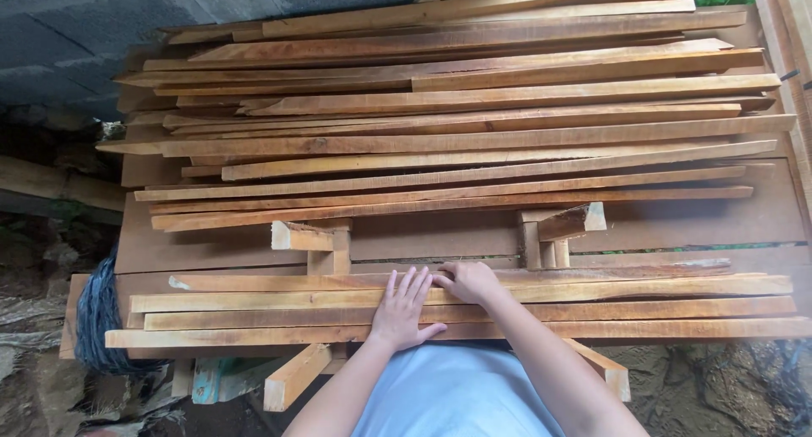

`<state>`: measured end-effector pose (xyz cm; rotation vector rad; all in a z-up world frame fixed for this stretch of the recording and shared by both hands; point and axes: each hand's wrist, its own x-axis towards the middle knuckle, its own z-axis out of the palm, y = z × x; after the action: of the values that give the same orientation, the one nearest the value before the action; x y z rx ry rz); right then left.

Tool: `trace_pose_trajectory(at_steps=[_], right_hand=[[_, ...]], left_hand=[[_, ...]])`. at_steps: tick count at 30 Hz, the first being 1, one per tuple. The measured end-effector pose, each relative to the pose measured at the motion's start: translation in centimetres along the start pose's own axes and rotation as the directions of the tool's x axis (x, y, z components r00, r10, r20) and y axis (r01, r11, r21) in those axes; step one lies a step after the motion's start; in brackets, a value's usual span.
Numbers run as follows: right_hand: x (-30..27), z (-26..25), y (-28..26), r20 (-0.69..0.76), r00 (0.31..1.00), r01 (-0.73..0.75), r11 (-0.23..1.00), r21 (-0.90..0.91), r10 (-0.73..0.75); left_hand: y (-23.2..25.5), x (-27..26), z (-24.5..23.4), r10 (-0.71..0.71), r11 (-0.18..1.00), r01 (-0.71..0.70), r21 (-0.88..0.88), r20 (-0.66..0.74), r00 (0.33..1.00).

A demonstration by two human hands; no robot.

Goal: Organizing and aligning thin wooden slats on a workbench.

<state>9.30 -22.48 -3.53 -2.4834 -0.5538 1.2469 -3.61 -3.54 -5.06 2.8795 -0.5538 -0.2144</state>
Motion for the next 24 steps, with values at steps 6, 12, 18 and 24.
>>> trace_pose_trajectory(at_steps=[6, 12, 18, 24], right_hand=[[3.0, 0.7, 0.7, 0.050, 0.995, -0.079, 0.993, -0.086, 0.084], [0.8, -3.1, -1.8, 0.176, 0.976, -0.112, 0.990, -0.088, 0.126], [0.6, -4.3, -2.5, 0.250, 0.955, -0.150, 0.986, -0.066, 0.162], [0.1, -4.6, -2.7, 0.206, 0.964, -0.153, 0.986, -0.073, 0.165]], left_hand=[[-0.3, 0.5, 1.0, -0.065, 0.996, 0.063, -0.069, -0.025, 0.998], [-1.9, 2.7, -2.1, -0.254, 0.947, 0.282, -0.157, 0.176, 0.951], [-4.4, 6.2, -4.7, -0.320, 0.875, 0.469, -0.118, 0.587, 0.744], [-5.3, 7.1, -7.1, -0.307, 0.843, 0.522, -0.125, 0.686, 0.660]])
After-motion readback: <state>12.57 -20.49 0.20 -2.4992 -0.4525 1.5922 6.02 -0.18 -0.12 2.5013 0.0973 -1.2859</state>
